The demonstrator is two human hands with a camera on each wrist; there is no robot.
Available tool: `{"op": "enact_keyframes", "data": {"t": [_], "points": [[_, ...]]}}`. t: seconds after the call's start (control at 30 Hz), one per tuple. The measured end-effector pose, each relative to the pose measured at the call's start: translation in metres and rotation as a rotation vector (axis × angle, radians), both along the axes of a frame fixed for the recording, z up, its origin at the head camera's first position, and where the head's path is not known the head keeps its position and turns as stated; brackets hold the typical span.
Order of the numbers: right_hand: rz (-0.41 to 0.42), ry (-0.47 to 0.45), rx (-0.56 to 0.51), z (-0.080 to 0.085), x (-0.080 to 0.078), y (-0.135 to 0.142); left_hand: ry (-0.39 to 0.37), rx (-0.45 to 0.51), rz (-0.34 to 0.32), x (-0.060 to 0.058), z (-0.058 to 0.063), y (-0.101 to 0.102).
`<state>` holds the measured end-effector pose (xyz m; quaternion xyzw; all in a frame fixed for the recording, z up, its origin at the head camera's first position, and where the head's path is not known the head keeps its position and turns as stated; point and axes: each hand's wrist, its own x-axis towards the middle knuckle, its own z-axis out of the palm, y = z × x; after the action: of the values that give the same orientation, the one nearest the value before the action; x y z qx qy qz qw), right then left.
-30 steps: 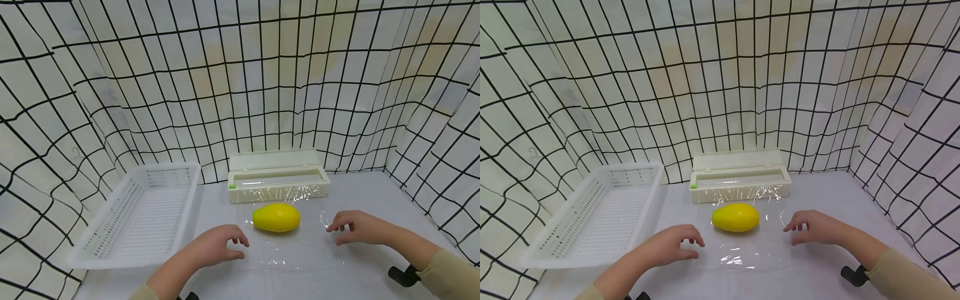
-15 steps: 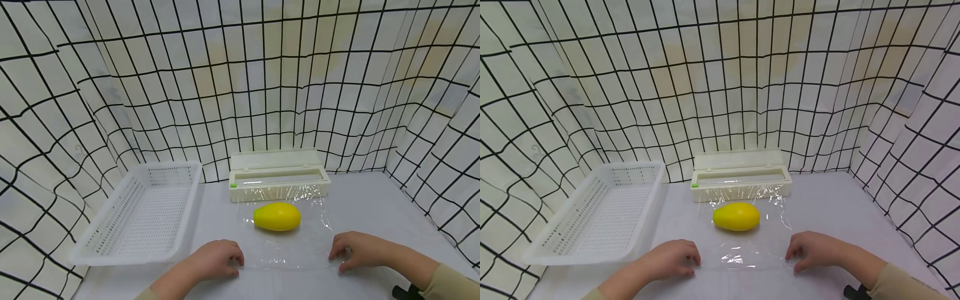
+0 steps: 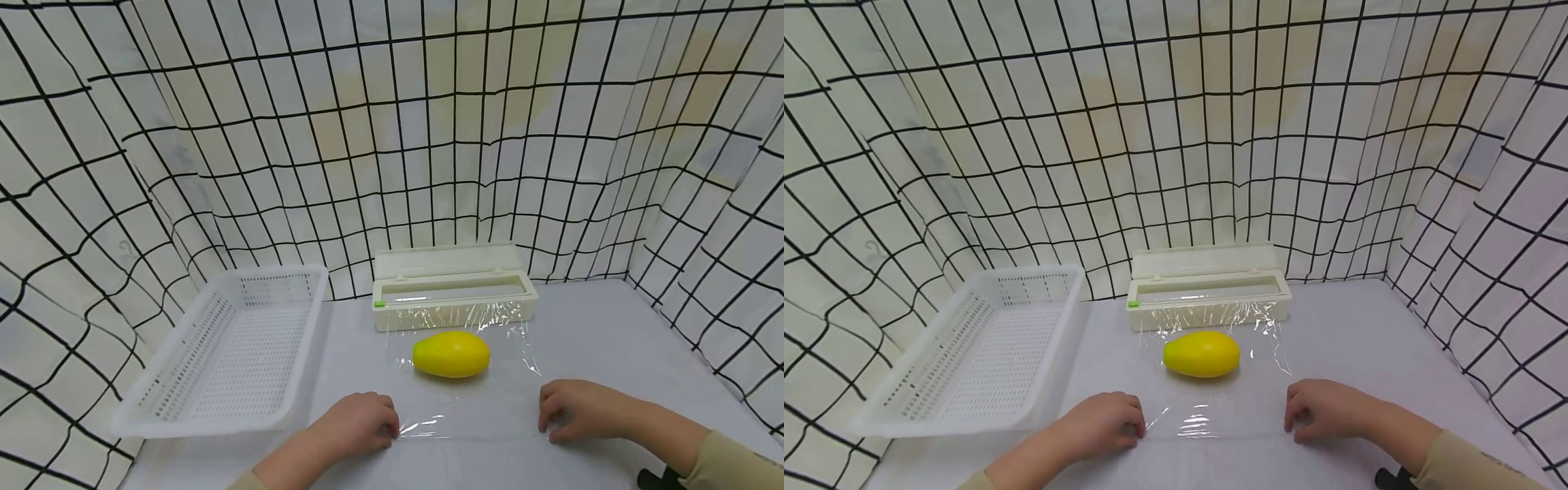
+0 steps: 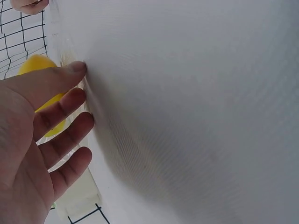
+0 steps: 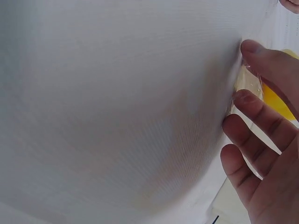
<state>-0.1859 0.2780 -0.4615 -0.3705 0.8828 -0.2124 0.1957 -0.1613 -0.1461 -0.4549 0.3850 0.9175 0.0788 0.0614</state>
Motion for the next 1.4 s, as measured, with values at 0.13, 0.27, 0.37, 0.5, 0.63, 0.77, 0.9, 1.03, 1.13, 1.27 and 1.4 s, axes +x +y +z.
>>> {"op": "enact_keyframes", "data": {"t": [0.13,0.27,0.37,0.5,0.63,0.77,0.9,1.03,1.13,1.27,1.4], "points": [[0.001,0.036,0.012,-0.001,0.001,-0.003,0.039,0.031,-0.005,0.002,-0.001,0.0],[0.005,0.07,0.016,-0.002,0.001,-0.005,0.034,0.044,0.017,0.003,-0.001,0.001],[-0.005,0.056,0.007,-0.001,0.001,-0.005,0.023,0.047,0.043,0.004,0.001,0.001],[-0.034,0.024,-0.025,0.005,-0.002,-0.003,-0.003,0.071,0.101,0.005,0.006,0.0],[-0.057,0.04,-0.067,0.015,-0.006,0.0,-0.026,0.119,0.174,0.002,0.013,-0.003],[-0.088,0.054,-0.093,0.028,-0.014,0.0,-0.022,0.192,0.231,-0.002,0.018,-0.005],[-0.121,0.1,-0.109,0.041,-0.025,-0.001,-0.021,0.273,0.293,-0.01,0.022,-0.004],[-0.149,0.127,-0.155,0.05,-0.035,0.0,-0.021,0.331,0.371,-0.021,0.024,0.0],[-0.191,0.104,-0.195,0.054,-0.044,0.002,-0.023,0.372,0.421,-0.029,0.026,0.003],[-0.275,0.062,-0.203,0.055,-0.058,0.004,-0.051,0.432,0.463,-0.04,0.026,0.007],[-0.347,-0.003,-0.215,0.053,-0.073,0.002,-0.104,0.485,0.512,-0.052,0.026,0.011]]}}
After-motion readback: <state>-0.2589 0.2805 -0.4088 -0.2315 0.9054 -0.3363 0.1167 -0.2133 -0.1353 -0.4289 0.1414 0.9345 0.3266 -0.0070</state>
